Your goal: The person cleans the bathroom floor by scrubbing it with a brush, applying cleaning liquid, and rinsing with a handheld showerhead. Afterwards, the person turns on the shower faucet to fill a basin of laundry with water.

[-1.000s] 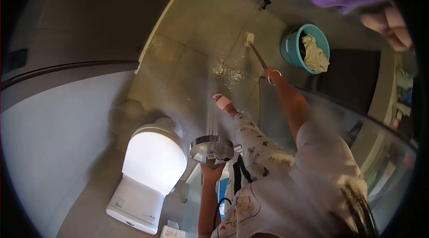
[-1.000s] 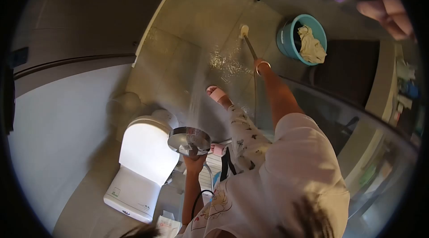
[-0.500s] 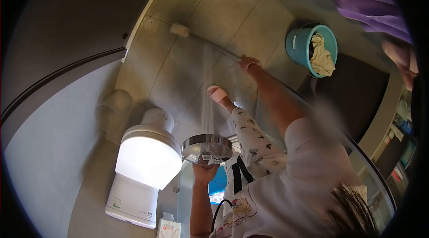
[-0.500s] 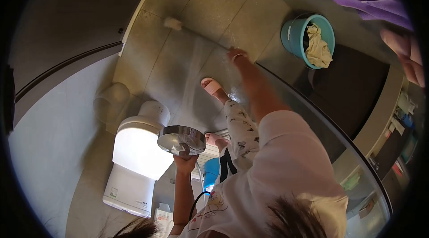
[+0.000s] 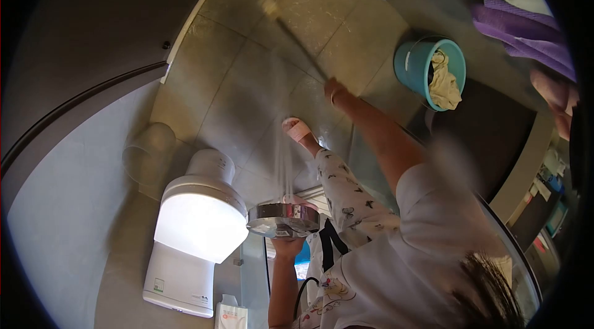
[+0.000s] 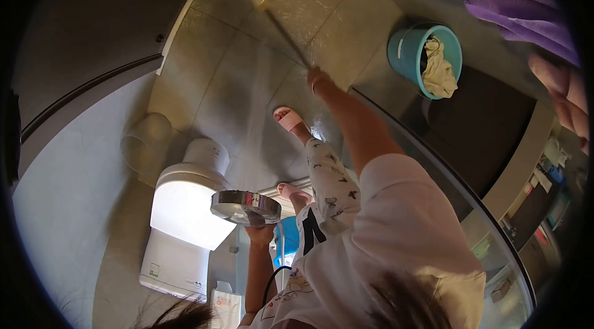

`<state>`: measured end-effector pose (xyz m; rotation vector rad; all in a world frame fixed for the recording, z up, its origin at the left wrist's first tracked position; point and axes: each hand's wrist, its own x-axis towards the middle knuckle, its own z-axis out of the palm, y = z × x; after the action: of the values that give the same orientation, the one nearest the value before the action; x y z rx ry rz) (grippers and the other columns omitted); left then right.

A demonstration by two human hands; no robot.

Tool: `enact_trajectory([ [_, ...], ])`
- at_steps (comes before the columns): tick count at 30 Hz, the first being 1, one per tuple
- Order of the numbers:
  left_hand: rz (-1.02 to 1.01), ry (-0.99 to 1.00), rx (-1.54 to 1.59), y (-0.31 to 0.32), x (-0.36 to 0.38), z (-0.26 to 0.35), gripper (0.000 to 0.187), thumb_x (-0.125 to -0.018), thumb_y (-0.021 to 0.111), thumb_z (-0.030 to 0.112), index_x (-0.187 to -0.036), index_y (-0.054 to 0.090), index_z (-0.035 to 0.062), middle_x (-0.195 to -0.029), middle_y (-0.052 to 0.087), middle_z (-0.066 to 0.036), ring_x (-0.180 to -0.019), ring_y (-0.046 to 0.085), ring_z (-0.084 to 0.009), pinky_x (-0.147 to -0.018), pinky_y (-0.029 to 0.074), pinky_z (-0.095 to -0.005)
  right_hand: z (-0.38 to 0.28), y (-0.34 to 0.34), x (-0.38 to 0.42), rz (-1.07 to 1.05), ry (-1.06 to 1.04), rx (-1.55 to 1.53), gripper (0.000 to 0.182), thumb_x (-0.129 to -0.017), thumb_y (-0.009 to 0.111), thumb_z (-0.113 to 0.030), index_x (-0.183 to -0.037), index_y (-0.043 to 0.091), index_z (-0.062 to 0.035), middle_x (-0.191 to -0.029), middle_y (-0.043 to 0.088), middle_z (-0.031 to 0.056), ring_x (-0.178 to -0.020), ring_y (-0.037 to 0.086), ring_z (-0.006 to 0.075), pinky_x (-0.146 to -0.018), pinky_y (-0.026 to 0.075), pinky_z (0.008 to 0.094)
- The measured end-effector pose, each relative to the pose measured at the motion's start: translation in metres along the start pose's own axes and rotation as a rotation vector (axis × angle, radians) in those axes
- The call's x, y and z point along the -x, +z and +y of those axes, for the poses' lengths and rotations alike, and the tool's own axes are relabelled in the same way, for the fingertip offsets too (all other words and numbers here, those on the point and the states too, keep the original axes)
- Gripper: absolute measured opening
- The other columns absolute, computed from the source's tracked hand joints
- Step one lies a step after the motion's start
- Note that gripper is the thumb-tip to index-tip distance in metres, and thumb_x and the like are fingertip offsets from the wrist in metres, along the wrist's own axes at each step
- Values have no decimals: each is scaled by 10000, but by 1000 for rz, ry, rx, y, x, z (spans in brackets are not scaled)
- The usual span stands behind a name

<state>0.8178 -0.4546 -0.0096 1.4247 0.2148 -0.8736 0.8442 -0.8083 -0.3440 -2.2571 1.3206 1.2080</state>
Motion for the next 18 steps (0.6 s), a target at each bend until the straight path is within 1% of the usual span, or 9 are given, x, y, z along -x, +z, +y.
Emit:
enact_trajectory([
  [2, 21, -44, 108, 5, 0, 8, 599, -521, 670, 7, -1032, 358, 13, -911, 468, -64, -804, 480, -145, -709, 409, -266, 4, -29, 99, -116, -95, 96, 383, -799, 370, -266, -1067, 338, 6, -990, 484, 202, -923, 483, 315, -735, 403, 373],
  [5, 33, -25, 60, 0, 6, 3, 613, -528, 679, 37, -1044, 348, 16, -912, 469, -59, -819, 476, -145, -726, 404, -272, 15, -71, 105, -98, -92, 202, 392, -804, 355, -319, -1036, 355, -3, -996, 479, 206, -938, 469, 322, -767, 378, 399],
  [7, 15, 9, -7, -6, 11, 3, 613, -533, 680, 45, -1048, 349, 17, -917, 470, -61, -829, 475, -147, -737, 402, -279, 23, -114, 71, -63, -95, 250, 390, -797, 370, -338, -1062, 388, -52, -1059, 459, 176, -973, 456, 300, -782, 380, 392],
  [9, 6, 35, -98, -13, 8, -3, 610, -535, 682, 52, -1047, 351, 18, -919, 473, -63, -833, 476, -149, -742, 403, -284, 4, -169, 64, 82, 18, 224, 358, -792, 394, -309, -1042, 448, -59, -1044, 481, 141, -964, 471, 260, -757, 400, 385],
  [12, 22, 18, -176, -19, 6, -17, 583, -540, 681, 58, -1028, 366, 18, -912, 482, -68, -819, 487, -160, -734, 411, -293, -7, -178, -18, -63, -405, 877, 272, -765, 438, -181, -972, 498, -15, -930, 532, 147, -879, 515, 264, -679, 443, 348],
  [13, 18, -9, -178, -18, 5, -18, 571, -540, 681, 58, -1020, 374, 18, -908, 485, -66, -813, 490, -158, -728, 413, -290, -22, -178, -24, -131, -527, 1120, 243, -744, 466, -152, -943, 528, -28, -877, 558, 129, -825, 543, 249, -659, 453, 339],
  [15, -10, -3, -265, -15, 4, -17, 549, -539, 681, 56, -1003, 390, 19, -900, 490, -62, -801, 494, -154, -715, 417, -285, -29, -149, -26, 15, -444, 689, 189, -682, 527, -132, -834, 571, -28, -755, 581, 105, -700, 569, 227, -590, 462, 318],
  [17, -65, 116, -510, -11, -1, -13, 528, -537, 677, 48, -989, 405, 19, -893, 493, -57, -791, 498, -148, -702, 419, -278, 11, -74, -24, 142, -751, 1127, 110, -624, 547, -92, -701, 584, -23, -712, 574, 109, -640, 556, 232, -521, 445, 314],
  [18, -84, 133, -513, -7, -3, -9, 520, -535, 674, 43, -983, 411, 19, -891, 495, -55, -788, 499, -145, -699, 418, -275, 40, -34, -1, 213, -824, 909, 100, -634, 521, -101, -678, 581, -35, -698, 568, 110, -659, 545, 236, -562, 424, 333],
])
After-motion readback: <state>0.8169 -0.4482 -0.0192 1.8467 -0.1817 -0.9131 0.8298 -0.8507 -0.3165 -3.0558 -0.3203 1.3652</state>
